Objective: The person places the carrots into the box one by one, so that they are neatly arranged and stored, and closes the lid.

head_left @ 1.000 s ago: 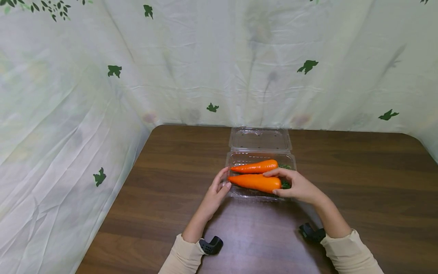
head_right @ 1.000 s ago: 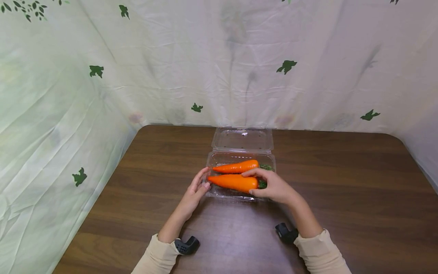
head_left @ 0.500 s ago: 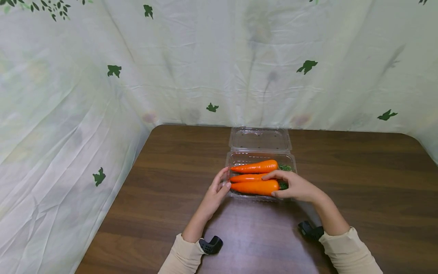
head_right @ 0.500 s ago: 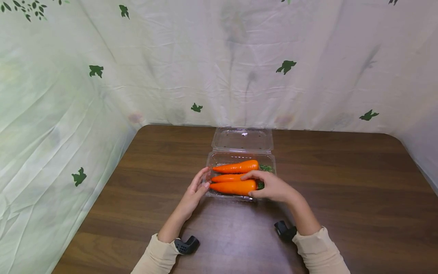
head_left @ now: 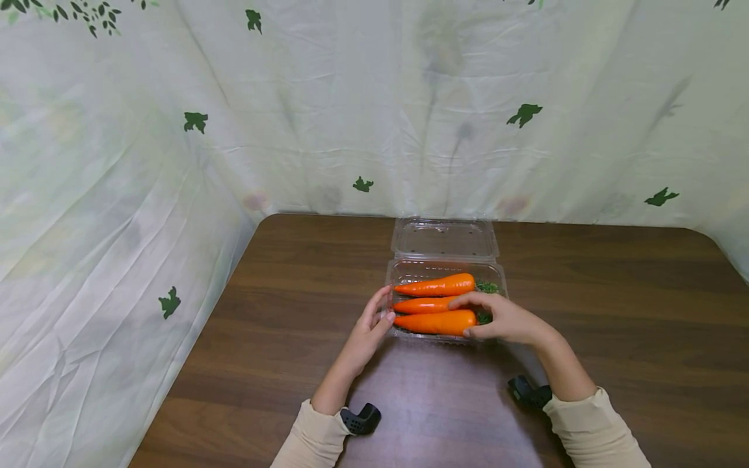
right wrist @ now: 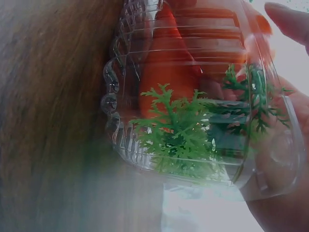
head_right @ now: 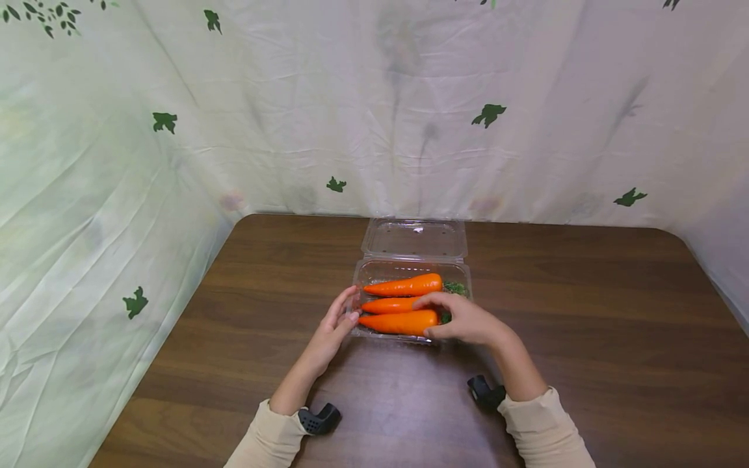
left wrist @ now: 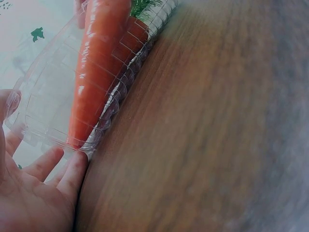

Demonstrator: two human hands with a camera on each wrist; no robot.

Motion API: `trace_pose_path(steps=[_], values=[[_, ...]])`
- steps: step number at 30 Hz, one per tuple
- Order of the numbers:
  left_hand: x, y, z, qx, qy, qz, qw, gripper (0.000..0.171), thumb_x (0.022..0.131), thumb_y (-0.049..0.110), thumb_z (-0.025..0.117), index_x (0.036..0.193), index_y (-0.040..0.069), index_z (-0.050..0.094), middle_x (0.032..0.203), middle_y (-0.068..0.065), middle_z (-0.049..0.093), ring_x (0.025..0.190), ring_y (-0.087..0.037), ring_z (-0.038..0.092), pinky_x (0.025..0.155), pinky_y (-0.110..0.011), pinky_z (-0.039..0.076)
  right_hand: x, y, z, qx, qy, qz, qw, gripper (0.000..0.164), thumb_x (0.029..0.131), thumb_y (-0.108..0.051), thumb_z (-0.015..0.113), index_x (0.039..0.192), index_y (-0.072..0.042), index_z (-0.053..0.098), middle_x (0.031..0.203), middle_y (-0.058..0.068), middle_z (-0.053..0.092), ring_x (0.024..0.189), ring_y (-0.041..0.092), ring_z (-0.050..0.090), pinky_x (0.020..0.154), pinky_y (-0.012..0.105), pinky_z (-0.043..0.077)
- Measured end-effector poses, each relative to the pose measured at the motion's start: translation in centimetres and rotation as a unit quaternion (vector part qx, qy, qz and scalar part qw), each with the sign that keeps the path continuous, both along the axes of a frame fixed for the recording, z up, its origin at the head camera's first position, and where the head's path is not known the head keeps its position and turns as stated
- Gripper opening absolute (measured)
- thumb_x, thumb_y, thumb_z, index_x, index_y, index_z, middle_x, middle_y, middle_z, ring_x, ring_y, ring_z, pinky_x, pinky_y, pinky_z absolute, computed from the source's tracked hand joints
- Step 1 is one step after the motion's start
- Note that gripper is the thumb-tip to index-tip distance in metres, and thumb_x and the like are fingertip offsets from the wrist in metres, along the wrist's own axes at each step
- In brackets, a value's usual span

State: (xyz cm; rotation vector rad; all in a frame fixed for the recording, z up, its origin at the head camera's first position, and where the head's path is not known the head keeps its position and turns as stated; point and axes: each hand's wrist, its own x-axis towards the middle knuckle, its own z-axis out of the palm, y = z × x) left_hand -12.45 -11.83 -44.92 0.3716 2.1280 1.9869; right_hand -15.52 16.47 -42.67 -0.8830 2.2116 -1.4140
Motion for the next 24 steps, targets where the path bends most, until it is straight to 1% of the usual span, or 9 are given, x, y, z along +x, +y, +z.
trace_pose_path(steps=[3,5,8,10,12,14,17,20,24], values=[[0.0,0.1,0.0,0.001,0.002,-0.001,1.0,0.052,0.094,0.013,0.046,0.141,0.008,0.024,0.138,-0.022,0.028,0.114,-0.037,0.042,0.092,-0.043,0.037,0.0,0.1,-0.3,-0.045,0.008,-0.002,0.999,0.036,0.084,-0.007,0.062,0.118,-0.001,0.051,0.115,0.013,0.054,0.1,0.027,0.05,0.084,0.03,0.042],[0.0,0.2,0.0,0.001,0.003,-0.001,1.0,0.052,0.094,0.012,0.046,0.141,0.008,0.023,0.138,-0.022,0.028,0.114,-0.037,0.042,0.092,-0.043,0.037,0.0,0.2,-0.4,-0.081,0.016,-0.009,0.997,0.035,0.085,-0.003,0.059,0.118,0.003,0.05,0.115,0.019,0.053,0.105,0.031,0.05,0.09,0.031,0.04],[0.0,0.2,0.0,0.004,0.003,-0.002,1.0,0.052,0.094,0.012,0.046,0.141,0.007,0.023,0.138,-0.023,0.028,0.115,-0.037,0.041,0.093,-0.043,0.037,0.2,0.2,-0.4,-0.137,0.008,-0.028,0.99,0.034,0.086,0.003,0.055,0.118,0.008,0.048,0.114,0.029,0.049,0.107,0.036,0.049,0.089,0.031,0.041],[0.0,0.2,0.0,0.007,0.004,-0.002,1.0,0.052,0.094,0.011,0.046,0.141,0.007,0.023,0.139,-0.023,0.028,0.116,-0.037,0.041,0.093,-0.043,0.036,0.4,0.3,-0.3,-0.17,0.006,-0.044,0.984,0.033,0.086,0.006,0.053,0.119,0.01,0.046,0.115,0.034,0.047,0.108,0.036,0.049,0.088,0.03,0.042],[-0.1,0.3,-0.1,0.01,0.005,-0.002,0.9999,0.052,0.094,0.01,0.045,0.141,0.006,0.023,0.139,-0.023,0.028,0.116,-0.037,0.04,0.093,-0.043,0.036,0.6,0.3,-0.2,-0.2,0.0,-0.063,0.978,0.033,0.087,0.007,0.051,0.119,0.012,0.045,0.116,0.033,0.046,0.109,0.034,0.049,0.087,0.029,0.042],[-0.1,0.2,-0.1,0.011,0.008,0.0,0.9999,0.051,0.094,0.009,0.045,0.141,0.005,0.024,0.139,-0.023,0.028,0.117,-0.037,0.04,0.093,-0.043,0.036,0.7,0.4,-0.1,-0.218,0.001,-0.087,0.972,0.032,0.088,0.005,0.049,0.119,0.012,0.044,0.118,0.03,0.047,0.11,0.029,0.05,0.088,0.028,0.042],[-0.1,0.2,-0.1,0.01,0.01,0.003,0.9999,0.05,0.094,0.009,0.044,0.14,0.005,0.025,0.138,-0.023,0.029,0.117,-0.038,0.04,0.093,-0.045,0.036,0.8,0.5,0.2,-0.25,0.008,-0.116,0.961,0.032,0.09,0.004,0.047,0.121,0.011,0.044,0.12,0.024,0.049,0.111,0.024,0.05,0.09,0.03,0.04],[-0.1,0.1,-0.1,0.01,0.01,0.014,0.9998,0.049,0.095,0.009,0.044,0.14,0.006,0.026,0.138,-0.022,0.03,0.118,-0.038,0.039,0.094,-0.045,0.036,0.8,0.6,0.5,-0.293,0.02,-0.13,0.947,0.034,0.091,0.005,0.043,0.124,0.011,0.041,0.123,0.022,0.048,0.112,0.024,0.048,0.093,0.031,0.037],[-0.1,0.2,0.1,0.023,0.012,0.034,0.9991,0.049,0.095,0.009,0.044,0.14,0.004,0.024,0.138,-0.022,0.029,0.119,-0.039,0.038,0.093,-0.045,0.036,0.7,0.7,0.9,-0.335,0.045,-0.142,0.93,0.038,0.09,0.008,0.04,0.127,0.012,0.036,0.125,0.021,0.047,0.115,0.024,0.046,0.095,0.03,0.035]])
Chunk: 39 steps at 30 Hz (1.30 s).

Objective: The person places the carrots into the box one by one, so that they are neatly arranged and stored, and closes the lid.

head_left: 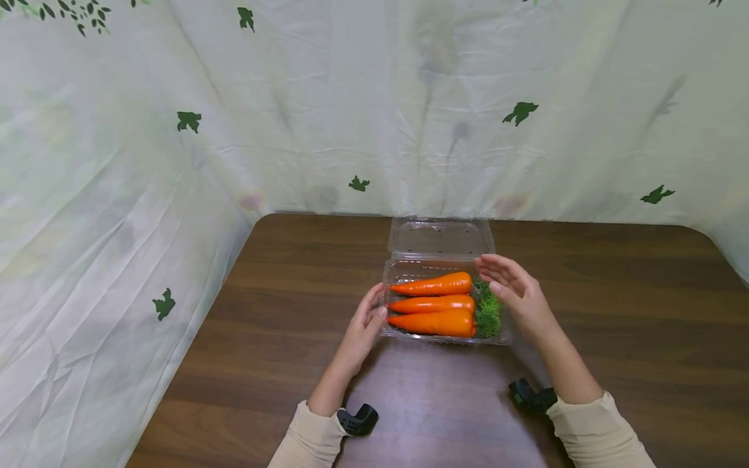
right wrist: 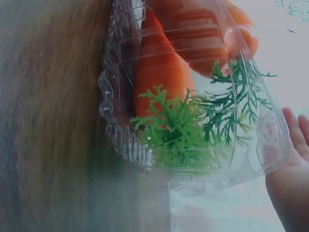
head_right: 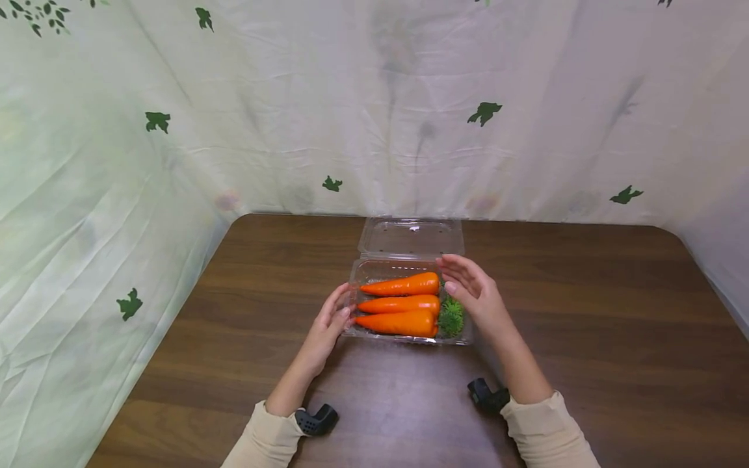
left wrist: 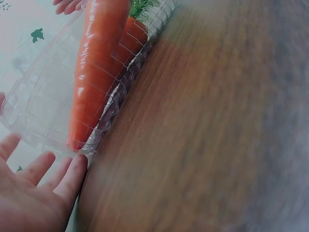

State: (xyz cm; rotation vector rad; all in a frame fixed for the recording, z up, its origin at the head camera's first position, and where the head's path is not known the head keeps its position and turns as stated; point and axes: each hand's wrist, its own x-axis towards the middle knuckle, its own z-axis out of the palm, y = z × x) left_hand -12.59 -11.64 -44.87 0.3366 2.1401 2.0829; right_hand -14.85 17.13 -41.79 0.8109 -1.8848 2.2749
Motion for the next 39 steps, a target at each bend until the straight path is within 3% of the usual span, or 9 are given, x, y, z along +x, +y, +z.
trace_pose_path(steps=[7,11,16,20,23,29,34,36,39], values=[[-0.7,0.2,0.6,0.012,0.005,0.032,0.9994,0.049,0.094,0.006,0.043,0.137,-0.005,0.022,0.135,-0.027,0.031,0.115,-0.043,0.04,0.092,-0.046,0.037,-0.2,0.6,0.5,-0.039,0.003,-0.044,0.998,0.042,0.09,0.009,0.04,0.13,0.013,0.03,0.13,0.027,0.039,0.118,0.025,0.042,0.097,0.027,0.032],[-1.8,0.1,1.4,-0.002,0.016,0.05,0.9986,0.047,0.094,0.006,0.043,0.135,-0.007,0.025,0.134,-0.029,0.032,0.114,-0.041,0.041,0.093,-0.045,0.036,-0.8,1.0,0.6,-0.021,-0.02,-0.095,0.995,0.041,0.092,0.004,0.042,0.131,0.01,0.031,0.131,0.026,0.038,0.12,0.027,0.039,0.096,0.024,0.033],[-3.9,-0.4,2.3,-0.042,0.028,0.064,0.9967,0.045,0.094,0.009,0.046,0.134,-0.004,0.03,0.133,-0.027,0.034,0.115,-0.037,0.042,0.094,-0.045,0.035,-2.1,1.6,0.3,0.016,-0.054,-0.154,0.987,0.041,0.093,-0.006,0.046,0.13,0.007,0.035,0.13,0.025,0.04,0.12,0.028,0.038,0.094,0.021,0.034],[-6.3,-1.1,1.8,-0.054,0.031,0.07,0.9956,0.046,0.094,0.014,0.048,0.135,0.001,0.032,0.134,-0.023,0.035,0.116,-0.034,0.042,0.094,-0.045,0.035,-3.4,2.1,-0.2,0.062,-0.064,-0.183,0.979,0.042,0.093,-0.012,0.05,0.13,0.003,0.038,0.129,0.02,0.044,0.12,0.022,0.04,0.092,0.018,0.035],[-8.2,-1.6,1.1,-0.07,0.035,0.076,0.9941,0.047,0.094,0.02,0.049,0.135,0.004,0.033,0.134,-0.022,0.036,0.116,-0.031,0.043,0.094,-0.044,0.035,-4.4,2.4,-0.6,0.095,-0.072,-0.195,0.973,0.044,0.092,-0.014,0.051,0.13,0.003,0.037,0.129,0.022,0.042,0.119,0.022,0.04,0.091,0.017,0.035],[-10.6,-1.8,1.0,-0.128,0.04,0.084,0.9873,0.047,0.093,0.025,0.049,0.134,0.005,0.035,0.132,-0.021,0.039,0.113,-0.028,0.045,0.092,-0.042,0.037,-6.0,2.9,-1.1,0.154,-0.1,-0.195,0.963,0.05,0.093,-0.018,0.05,0.133,0.005,0.032,0.131,0.025,0.039,0.121,0.03,0.037,0.094,0.023,0.034],[-12.1,-1.6,1.5,-0.167,0.034,0.074,0.9826,0.048,0.093,0.029,0.048,0.135,0.008,0.034,0.13,-0.017,0.042,0.113,-0.027,0.045,0.092,-0.041,0.038,-6.7,2.6,-0.5,0.167,-0.137,-0.199,0.956,0.049,0.093,-0.016,0.049,0.132,0.008,0.031,0.131,0.027,0.039,0.12,0.035,0.036,0.098,0.039,0.031],[-12.2,-1.2,2.6,-0.176,0.018,0.065,0.982,0.048,0.094,0.027,0.048,0.136,0.007,0.033,0.131,-0.017,0.042,0.115,-0.029,0.043,0.093,-0.042,0.036,-6.8,2.3,-0.1,0.167,-0.156,-0.201,0.953,0.048,0.093,-0.014,0.048,0.132,0.01,0.03,0.131,0.028,0.038,0.12,0.036,0.035,0.098,0.043,0.029],[-13.1,-1.0,2.6,-0.193,0.006,0.055,0.9796,0.051,0.094,0.029,0.047,0.137,0.006,0.032,0.131,-0.017,0.042,0.116,-0.03,0.042,0.094,-0.042,0.036,-7.8,2.4,-1.1,0.161,-0.178,-0.208,0.948,0.05,0.094,-0.016,0.047,0.132,0.01,0.029,0.131,0.027,0.039,0.12,0.034,0.036,0.098,0.043,0.03]])
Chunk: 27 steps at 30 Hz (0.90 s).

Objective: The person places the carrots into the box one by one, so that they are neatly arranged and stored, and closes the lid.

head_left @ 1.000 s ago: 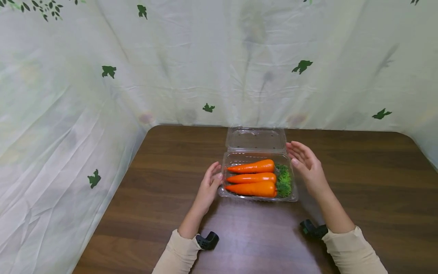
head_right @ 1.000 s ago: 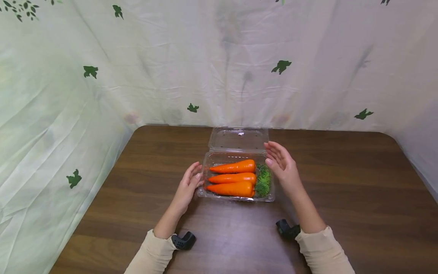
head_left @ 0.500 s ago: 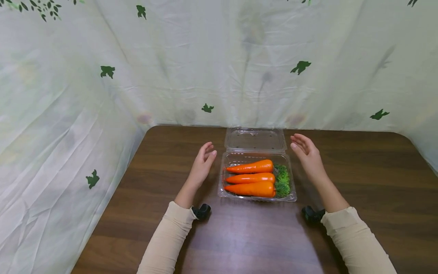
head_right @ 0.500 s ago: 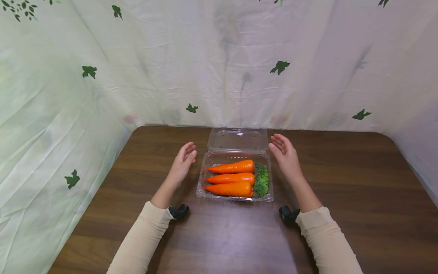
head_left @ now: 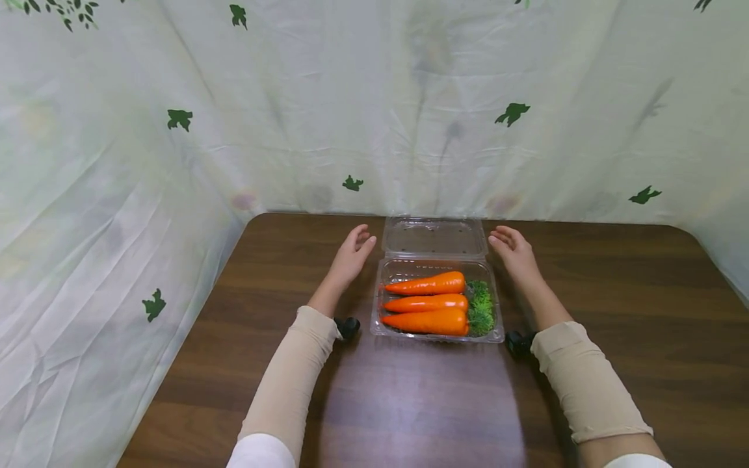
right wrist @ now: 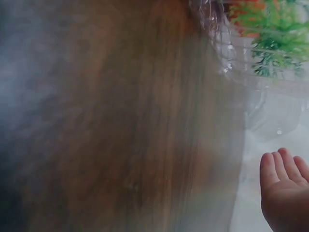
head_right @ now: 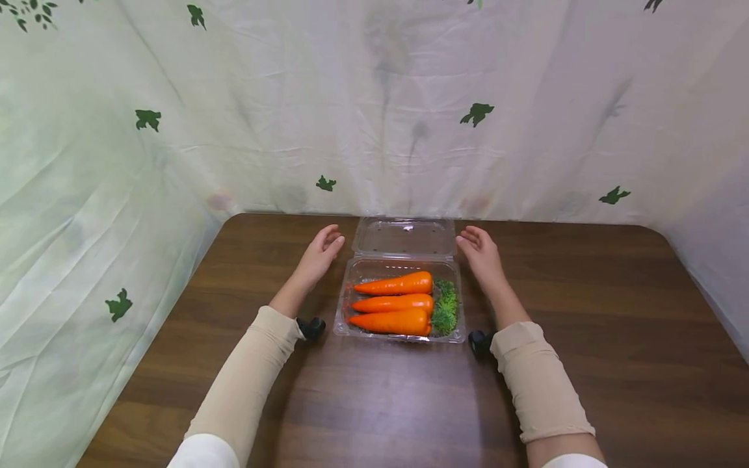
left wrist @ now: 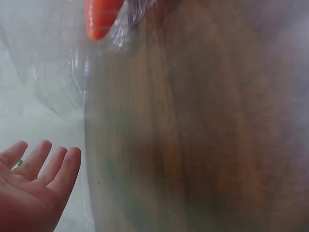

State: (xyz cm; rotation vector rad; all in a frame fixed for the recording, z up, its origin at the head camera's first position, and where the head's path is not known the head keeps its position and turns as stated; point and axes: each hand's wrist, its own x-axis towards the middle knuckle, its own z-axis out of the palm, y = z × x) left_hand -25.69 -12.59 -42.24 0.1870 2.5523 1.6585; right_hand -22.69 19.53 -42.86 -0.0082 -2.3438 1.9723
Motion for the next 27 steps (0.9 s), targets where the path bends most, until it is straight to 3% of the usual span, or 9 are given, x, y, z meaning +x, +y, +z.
trace_pose_path(steps=[2,4,10,18,23,27], values=[[-0.6,0.2,-0.2,-0.011,-0.014,-0.001,0.9998,0.052,0.094,0.029,0.047,0.137,0.005,0.032,0.131,-0.017,0.042,0.117,-0.031,0.042,0.095,-0.043,0.034,-0.8,0.1,-0.9,-0.016,-0.012,-0.008,1.0,0.051,0.094,-0.017,0.047,0.133,0.01,0.029,0.131,0.026,0.039,0.119,0.032,0.037,0.097,0.041,0.032],[-1.6,0.2,-1.3,-0.028,-0.018,-0.003,0.9994,0.054,0.093,0.033,0.047,0.137,0.006,0.032,0.129,-0.016,0.044,0.116,-0.03,0.043,0.096,-0.042,0.033,-1.7,0.3,-2.0,-0.033,-0.024,-0.015,0.999,0.051,0.094,-0.018,0.047,0.133,0.01,0.028,0.131,0.026,0.039,0.118,0.029,0.039,0.096,0.038,0.034],[-2.0,0.8,-1.6,-0.049,-0.062,-0.026,0.9965,0.05,0.093,0.032,0.046,0.133,0.002,0.039,0.128,-0.016,0.047,0.114,-0.028,0.045,0.096,-0.04,0.034,-2.2,-0.1,-2.0,-0.056,-0.062,-0.009,0.996,0.048,0.094,-0.012,0.045,0.133,0.011,0.027,0.131,0.029,0.037,0.117,0.033,0.04,0.095,0.038,0.035],[-2.0,1.8,-1.4,0.015,-0.082,-0.031,0.9961,0.038,0.093,0.02,0.047,0.123,-0.004,0.048,0.116,-0.018,0.053,0.102,-0.028,0.051,0.088,-0.038,0.042,-2.2,-0.5,-1.5,-0.067,-0.084,0.013,0.994,0.049,0.093,-0.003,0.044,0.136,0.008,0.023,0.135,0.025,0.034,0.12,0.035,0.037,0.094,0.034,0.037],[-2.0,2.0,-1.1,0.055,-0.09,-0.016,0.9943,0.036,0.093,0.014,0.048,0.123,-0.005,0.047,0.116,-0.019,0.053,0.101,-0.029,0.051,0.088,-0.038,0.042,-2.2,-0.5,-1.2,-0.083,-0.078,0.001,0.994,0.048,0.092,-0.001,0.044,0.136,0.006,0.025,0.135,0.024,0.035,0.118,0.033,0.04,0.084,0.022,0.043],[-2.1,2.1,-0.7,0.079,-0.077,-0.009,0.9939,0.034,0.092,0.012,0.049,0.121,-0.006,0.047,0.115,-0.021,0.054,0.101,-0.029,0.052,0.088,-0.039,0.042,-2.3,-0.7,-0.7,-0.105,-0.058,-0.019,0.993,0.047,0.092,0.0,0.046,0.135,0.007,0.028,0.132,0.026,0.037,0.108,0.022,0.047,0.076,0.016,0.044]])
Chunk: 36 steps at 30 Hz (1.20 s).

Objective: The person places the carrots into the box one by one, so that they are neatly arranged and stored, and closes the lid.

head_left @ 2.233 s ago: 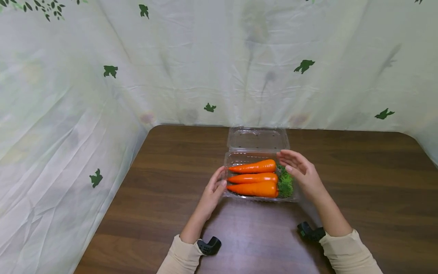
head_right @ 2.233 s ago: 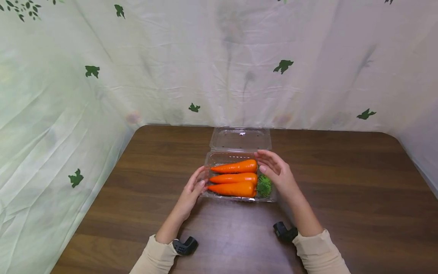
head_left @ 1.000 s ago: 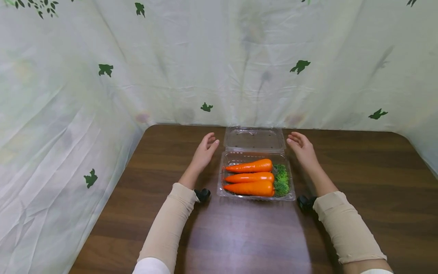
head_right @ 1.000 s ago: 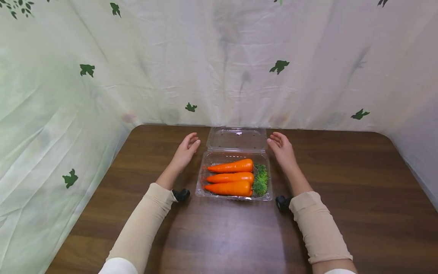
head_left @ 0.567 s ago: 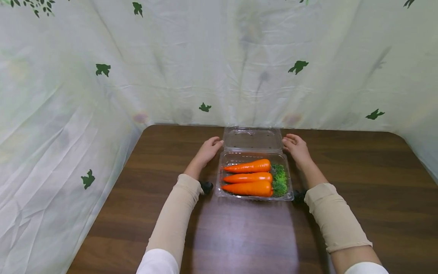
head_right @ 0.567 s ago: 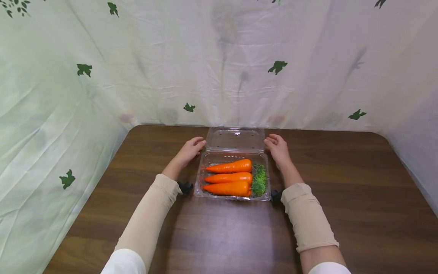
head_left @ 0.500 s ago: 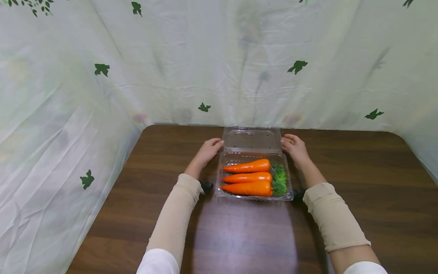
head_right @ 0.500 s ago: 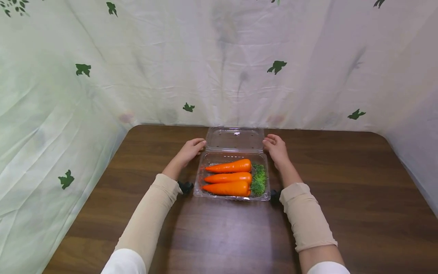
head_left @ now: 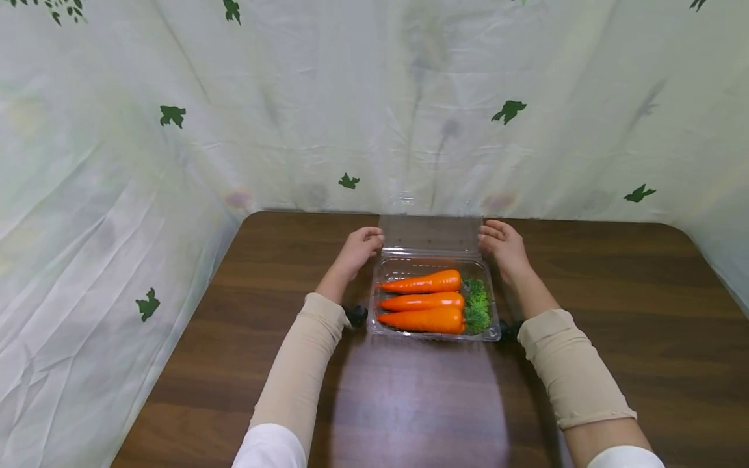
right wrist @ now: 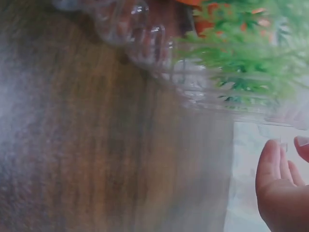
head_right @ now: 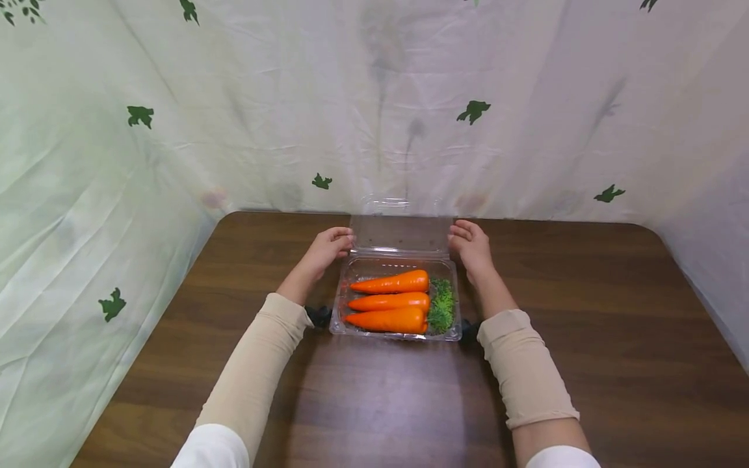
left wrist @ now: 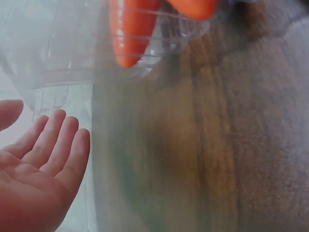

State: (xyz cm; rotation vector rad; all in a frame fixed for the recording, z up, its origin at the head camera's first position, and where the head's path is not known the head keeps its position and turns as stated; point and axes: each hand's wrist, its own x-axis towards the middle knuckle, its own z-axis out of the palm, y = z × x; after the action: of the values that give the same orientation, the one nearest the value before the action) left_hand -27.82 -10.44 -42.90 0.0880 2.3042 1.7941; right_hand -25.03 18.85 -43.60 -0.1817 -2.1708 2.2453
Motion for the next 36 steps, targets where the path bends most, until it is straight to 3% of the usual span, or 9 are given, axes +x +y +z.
trace_pose_path(steps=[4,9,13,20,27,33,36], values=[[-0.1,0.2,0.5,0.016,0.016,0.01,0.9997,0.032,0.091,0.01,0.049,0.118,-0.007,0.049,0.11,-0.022,0.055,0.097,-0.028,0.053,0.087,-0.038,0.043,-0.2,0.0,0.3,-0.035,0.022,-0.016,0.999,0.047,0.09,0.0,0.049,0.132,0.01,0.03,0.124,0.024,0.043,0.095,0.012,0.051,0.073,0.015,0.044],[-0.2,0.3,1.2,0.018,0.022,0.026,0.9993,0.029,0.092,0.014,0.051,0.115,-0.004,0.051,0.106,-0.019,0.056,0.096,-0.027,0.054,0.085,-0.037,0.044,-0.3,0.0,0.7,-0.064,0.039,-0.021,0.997,0.044,0.09,-0.004,0.051,0.128,0.012,0.035,0.103,0.009,0.052,0.087,0.012,0.054,0.074,0.018,0.046],[0.0,0.4,1.8,0.031,0.033,0.032,0.9984,0.027,0.092,0.015,0.052,0.112,-0.004,0.052,0.106,-0.021,0.056,0.098,-0.031,0.054,0.084,-0.038,0.044,0.0,0.1,1.2,-0.065,0.043,-0.026,0.997,0.041,0.089,-0.01,0.055,0.123,0.01,0.043,0.096,0.005,0.056,0.085,0.015,0.055,0.077,0.023,0.046],[0.2,0.2,2.4,0.041,0.064,0.039,0.9964,0.025,0.092,0.016,0.052,0.109,-0.002,0.053,0.103,-0.019,0.057,0.099,-0.035,0.053,0.084,-0.04,0.043,0.5,0.0,2.1,-0.042,0.058,-0.029,0.997,0.033,0.086,-0.018,0.06,0.113,0.002,0.056,0.097,0.004,0.058,0.089,0.02,0.055,0.087,0.034,0.042],[0.6,-0.3,2.7,0.025,0.087,0.029,0.9955,0.023,0.092,0.016,0.053,0.107,-0.002,0.054,0.104,-0.02,0.057,0.1,-0.035,0.052,0.085,-0.041,0.042,1.1,0.3,2.6,-0.016,0.091,-0.019,0.995,0.034,0.086,-0.02,0.061,0.111,0.003,0.057,0.092,0.0,0.062,0.084,0.016,0.058,0.078,0.025,0.046],[1.3,-0.6,3.1,0.001,0.126,0.015,0.9919,0.023,0.091,0.015,0.054,0.106,-0.002,0.055,0.101,-0.016,0.058,0.095,-0.029,0.053,0.08,-0.032,0.042,2.0,0.7,2.9,0.006,0.124,0.006,0.992,0.025,0.087,-0.018,0.06,0.104,0.001,0.059,0.093,-0.001,0.062,0.087,0.016,0.058,0.078,0.024,0.046],[2.2,-0.8,4.1,-0.018,0.136,0.002,0.9906,0.023,0.09,0.013,0.055,0.106,-0.003,0.055,0.102,-0.016,0.057,0.094,-0.026,0.053,0.082,-0.033,0.042,2.7,0.8,3.3,0.025,0.139,0.022,0.99,0.027,0.088,-0.015,0.058,0.105,0.006,0.057,0.095,0.0,0.061,0.088,0.016,0.058,0.077,0.022,0.047]])
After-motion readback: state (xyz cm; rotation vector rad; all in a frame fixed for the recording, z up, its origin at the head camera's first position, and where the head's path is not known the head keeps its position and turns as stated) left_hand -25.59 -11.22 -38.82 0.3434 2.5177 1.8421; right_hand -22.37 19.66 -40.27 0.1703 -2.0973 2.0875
